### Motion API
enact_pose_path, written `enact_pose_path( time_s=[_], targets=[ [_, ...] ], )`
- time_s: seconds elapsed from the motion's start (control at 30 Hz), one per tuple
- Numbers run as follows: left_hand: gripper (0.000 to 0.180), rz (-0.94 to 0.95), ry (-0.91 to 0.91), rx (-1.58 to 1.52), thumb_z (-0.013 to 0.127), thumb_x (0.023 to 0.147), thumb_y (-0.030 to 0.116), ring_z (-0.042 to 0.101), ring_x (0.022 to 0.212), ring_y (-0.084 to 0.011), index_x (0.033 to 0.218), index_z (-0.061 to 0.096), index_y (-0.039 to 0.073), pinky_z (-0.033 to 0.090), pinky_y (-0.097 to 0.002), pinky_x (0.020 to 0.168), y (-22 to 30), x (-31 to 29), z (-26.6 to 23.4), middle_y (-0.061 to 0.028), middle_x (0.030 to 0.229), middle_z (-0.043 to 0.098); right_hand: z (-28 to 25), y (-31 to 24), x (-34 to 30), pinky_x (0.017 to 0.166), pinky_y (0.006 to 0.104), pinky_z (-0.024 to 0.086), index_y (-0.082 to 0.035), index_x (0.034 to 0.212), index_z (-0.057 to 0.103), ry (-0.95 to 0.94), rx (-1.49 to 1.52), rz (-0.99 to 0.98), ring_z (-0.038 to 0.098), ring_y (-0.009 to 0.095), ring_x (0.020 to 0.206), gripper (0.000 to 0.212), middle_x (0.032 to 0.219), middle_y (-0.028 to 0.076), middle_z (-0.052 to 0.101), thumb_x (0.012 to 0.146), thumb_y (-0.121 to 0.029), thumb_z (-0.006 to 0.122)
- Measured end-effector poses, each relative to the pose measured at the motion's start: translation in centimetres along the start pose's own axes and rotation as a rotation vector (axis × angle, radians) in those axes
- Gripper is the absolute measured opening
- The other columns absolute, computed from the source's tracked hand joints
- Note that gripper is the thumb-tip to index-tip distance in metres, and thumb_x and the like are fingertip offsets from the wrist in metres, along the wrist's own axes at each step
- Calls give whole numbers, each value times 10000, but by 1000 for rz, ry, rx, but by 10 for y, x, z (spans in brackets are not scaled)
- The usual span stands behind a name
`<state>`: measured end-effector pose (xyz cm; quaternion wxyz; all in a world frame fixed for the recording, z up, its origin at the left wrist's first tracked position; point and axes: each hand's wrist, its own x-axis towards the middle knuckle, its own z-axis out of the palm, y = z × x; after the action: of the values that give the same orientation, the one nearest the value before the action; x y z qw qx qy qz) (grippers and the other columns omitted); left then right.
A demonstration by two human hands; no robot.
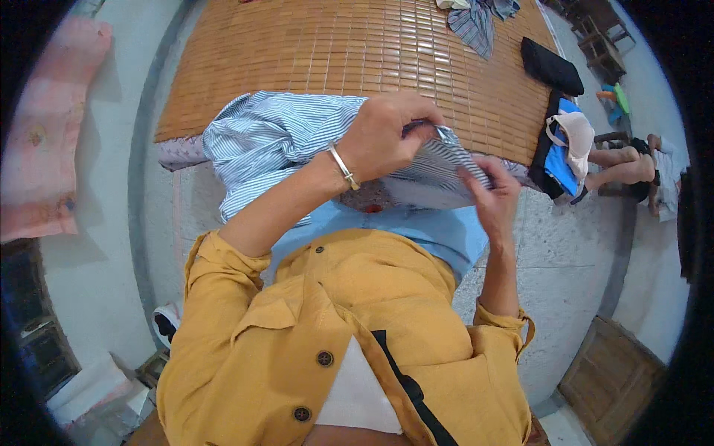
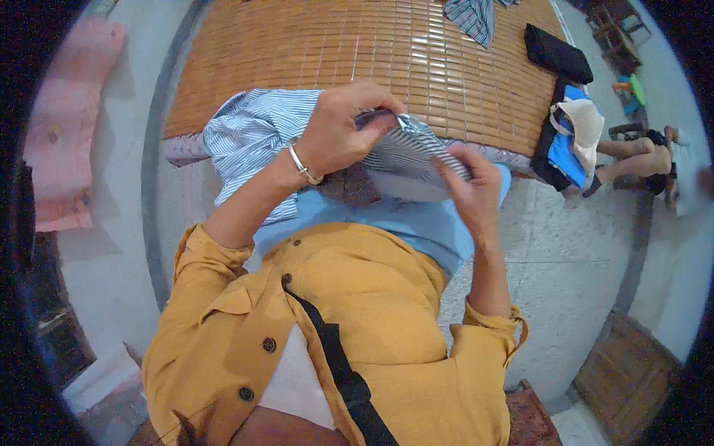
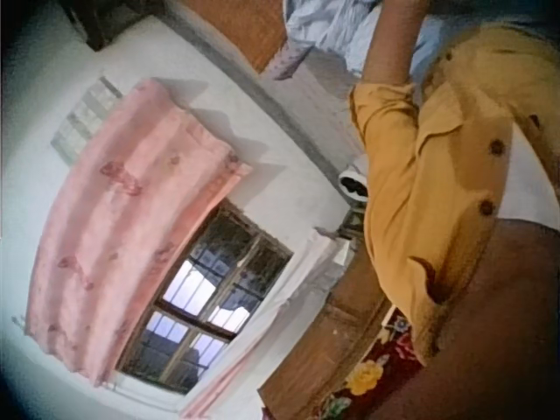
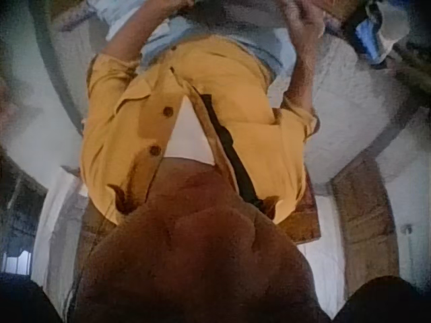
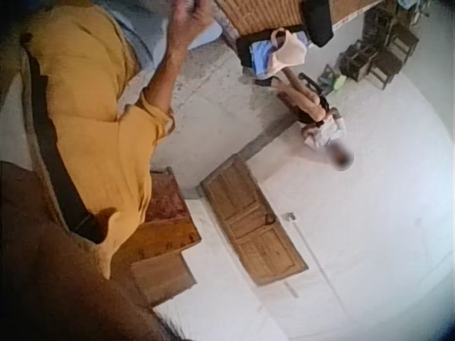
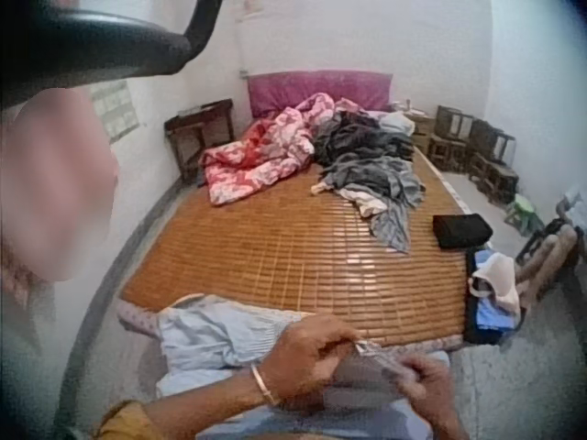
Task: The person folds a black garment, a beige bra, and a striped shirt on a bamboo mat, placing each item into a neat stack. The person then picks up a pair of light-colored underwear and begins to fold it.
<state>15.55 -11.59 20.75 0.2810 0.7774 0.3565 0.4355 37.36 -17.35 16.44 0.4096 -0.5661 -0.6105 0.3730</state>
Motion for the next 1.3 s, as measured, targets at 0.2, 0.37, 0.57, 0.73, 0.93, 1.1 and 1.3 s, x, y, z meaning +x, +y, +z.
enact_pose_path(
  time_s=[0.2, 0.37, 0.57, 0.73, 0.93, 1.1, 1.3],
  targets=[
    [115, 114, 13, 8, 639, 704, 15, 605, 768, -283, 818, 632, 29, 489, -341, 685, -4, -6, 27, -121, 818, 633, -18, -21, 9, 832, 332, 431, -29, 1003, 622, 188, -302, -324, 561, 246, 951, 339, 995, 113, 615, 692, -93, 741],
    [175, 37, -33, -130, 640, 723, 36, 614, 796, -290, 887, 579, 35, 495, -351, 688, 1, -14, 39, -125, 821, 627, 8, -37, 5, 806, 315, 452, -14, 1002, 628, 47, -289, -416, 592, 236, 907, 316, 968, 121, 632, 702, -39, 724],
    [320, -76, -133, -196, 653, 723, 38, 611, 888, -290, 1020, 534, 41, 487, -356, 770, -5, -31, 22, -144, 920, 620, 8, -40, 12, 705, 274, 467, 0, 871, 620, -17, -300, -431, 605, 194, 781, 149, 846, 92, 638, 737, 54, 656],
    [496, -25, -8, 112, 690, 665, 63, 468, 1107, -333, 1124, 502, 50, 378, -407, 954, -33, -66, -11, -149, 1155, 520, -33, -19, 44, 684, 223, 442, -6, 887, 611, 311, -332, -344, 538, 98, 742, 59, 793, 19, 590, 847, -50, 607],
    [569, -295, -54, 566, 721, 613, 70, 440, 1105, -338, 1133, 488, 66, 349, -425, 964, -61, -132, -68, -141, 1148, 494, -45, -10, 82, 647, 207, 436, -12, 920, 627, 343, -309, -349, 528, 70, 699, 114, 784, 1, 603, 868, -113, 612],
    [528, -520, -218, 696, 744, 627, 180, 416, 1139, -338, 1098, 522, 96, 334, -455, 957, -82, -188, -99, -146, 1149, 490, -49, -33, 108, 551, 193, 413, -44, 936, 654, 369, -398, -268, 531, 45, 615, 122, 735, -4, 612, 873, -137, 607],
    [568, -631, -230, 772, 741, 662, 357, 391, 1159, -383, 1122, 553, 81, 300, -516, 963, -78, -222, -136, -172, 1199, 482, -47, -34, 128, 600, 212, 486, -28, 949, 635, 405, -152, -317, 616, 88, 699, 129, 796, 28, 640, 895, -129, 575]
  ],
)
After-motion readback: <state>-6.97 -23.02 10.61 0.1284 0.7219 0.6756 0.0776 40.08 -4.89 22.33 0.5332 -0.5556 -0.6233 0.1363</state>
